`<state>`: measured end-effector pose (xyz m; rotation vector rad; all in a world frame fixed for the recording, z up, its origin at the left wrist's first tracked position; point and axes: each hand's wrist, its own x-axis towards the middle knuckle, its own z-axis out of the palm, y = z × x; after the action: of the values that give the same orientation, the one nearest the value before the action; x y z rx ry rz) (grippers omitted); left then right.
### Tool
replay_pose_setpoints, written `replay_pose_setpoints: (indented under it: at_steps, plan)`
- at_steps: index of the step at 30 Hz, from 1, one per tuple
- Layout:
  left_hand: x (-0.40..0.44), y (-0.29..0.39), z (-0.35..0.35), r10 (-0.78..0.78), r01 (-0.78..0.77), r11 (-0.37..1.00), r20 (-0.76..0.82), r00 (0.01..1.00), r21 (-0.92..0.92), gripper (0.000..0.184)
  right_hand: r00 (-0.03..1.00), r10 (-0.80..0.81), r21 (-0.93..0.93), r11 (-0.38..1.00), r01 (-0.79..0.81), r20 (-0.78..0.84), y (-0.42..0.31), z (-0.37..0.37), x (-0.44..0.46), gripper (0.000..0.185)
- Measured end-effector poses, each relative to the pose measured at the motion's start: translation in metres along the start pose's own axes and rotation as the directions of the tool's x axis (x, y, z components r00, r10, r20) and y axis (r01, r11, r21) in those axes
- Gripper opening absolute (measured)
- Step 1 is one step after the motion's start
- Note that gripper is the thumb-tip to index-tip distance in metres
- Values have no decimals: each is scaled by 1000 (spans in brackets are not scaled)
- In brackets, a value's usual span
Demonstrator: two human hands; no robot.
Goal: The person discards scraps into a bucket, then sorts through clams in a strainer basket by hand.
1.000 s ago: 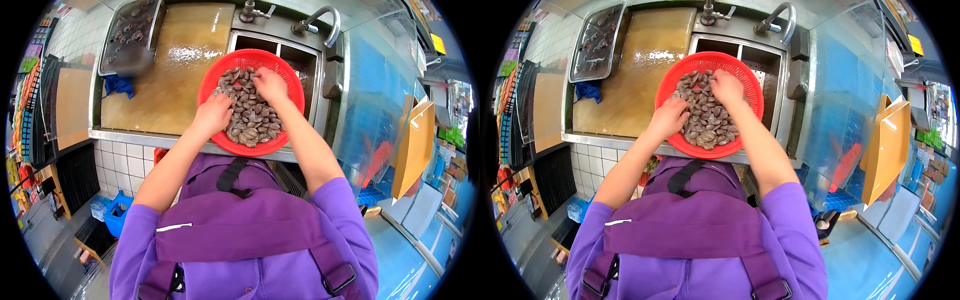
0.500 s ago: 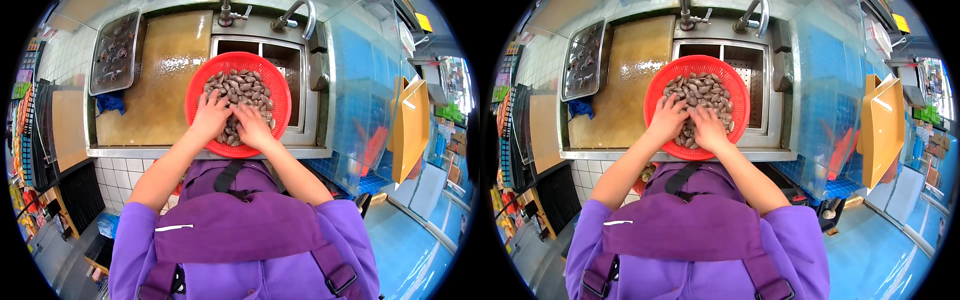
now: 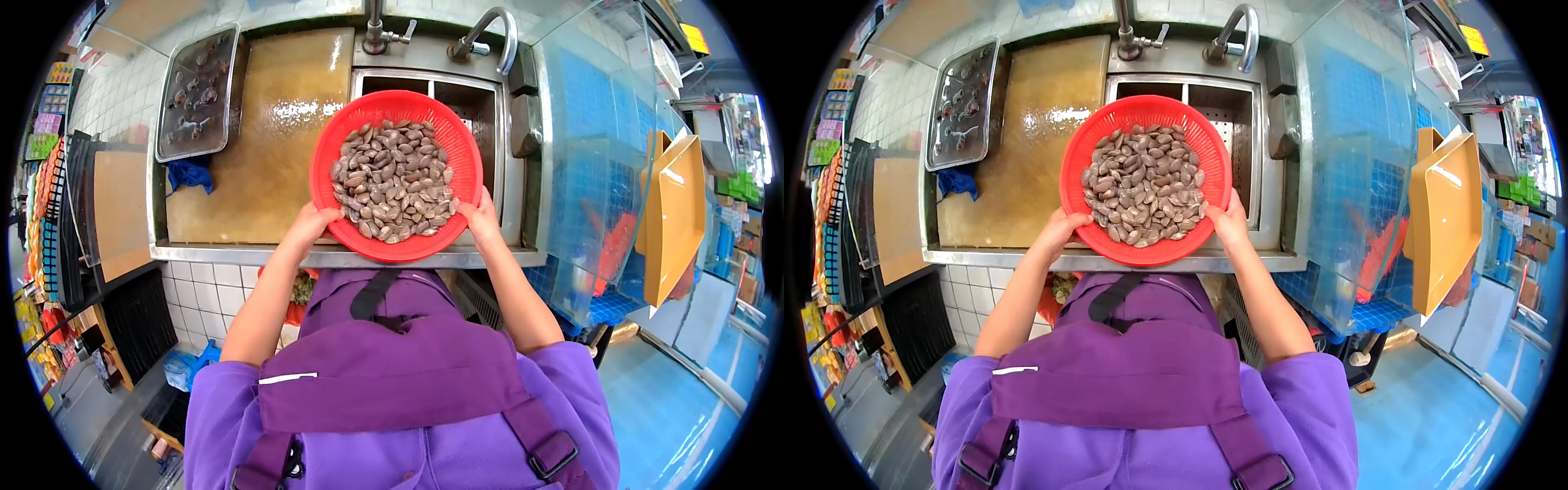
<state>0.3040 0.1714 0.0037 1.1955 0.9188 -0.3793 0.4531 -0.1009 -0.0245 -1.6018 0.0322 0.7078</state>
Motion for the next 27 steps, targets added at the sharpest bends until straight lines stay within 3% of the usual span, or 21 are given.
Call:
replay_pose_setpoints:
  at_steps: [1,3,5,7,8,10,13,14,15,18,19,21,22,25,26,27]
  plan:
    - [-3,-1,-1,7,-7,1000,0,1000,4,37,1000,-26,54,998,25,18,-11,1,0,44]
    - [-20,-12,2,294,-295,950,-29,955,-102,37,998,-61,9,998,62,-18,-35,5,-20,45]
    - [-40,-6,5,373,-377,918,-53,926,-127,39,940,-302,20,951,309,-161,-50,11,-38,41]
    - [-22,-6,5,328,-336,939,-102,939,-78,34,923,-361,-23,932,361,-138,-30,8,-21,44]
    - [-13,-6,4,337,-346,935,-103,936,-76,34,970,-221,-14,975,221,-105,-12,6,-2,46]
    - [7,7,1,-7,0,994,-60,998,-109,28,997,-18,-56,998,14,-79,-5,7,20,52]
    - [-6,7,-4,16,-23,994,-58,998,-110,28,998,-46,13,999,47,-47,-24,15,12,50]
    - [-15,8,2,29,-46,993,-151,988,-110,30,998,-49,-32,998,48,-32,-27,13,10,51]
    - [-23,1,3,149,-166,982,-162,975,-91,31,998,-54,-32,998,53,-32,-36,15,1,51]
    - [-43,-19,10,336,-377,913,-237,912,-155,31,952,-303,-107,949,297,-47,-45,13,-32,52]
    - [-29,-27,6,332,-374,914,-239,913,-158,31,953,-300,-109,950,294,-45,-32,14,-24,52]
    - [2,-29,-4,125,-146,985,-188,974,-98,29,986,-148,-39,989,145,-83,-3,15,-2,51]
    - [4,-13,1,41,-69,984,-173,984,-163,28,994,-51,-102,994,42,-92,-5,17,9,49]
    - [-6,10,-2,20,-36,988,-105,994,-149,28,997,-47,41,998,49,-54,-24,17,12,47]
    - [-14,8,-2,13,-29,988,-107,994,-149,28,995,-97,10,995,97,-26,-21,13,13,46]
    - [-20,4,-2,109,-126,982,-123,986,-140,28,995,-97,9,995,97,-23,-26,15,5,46]
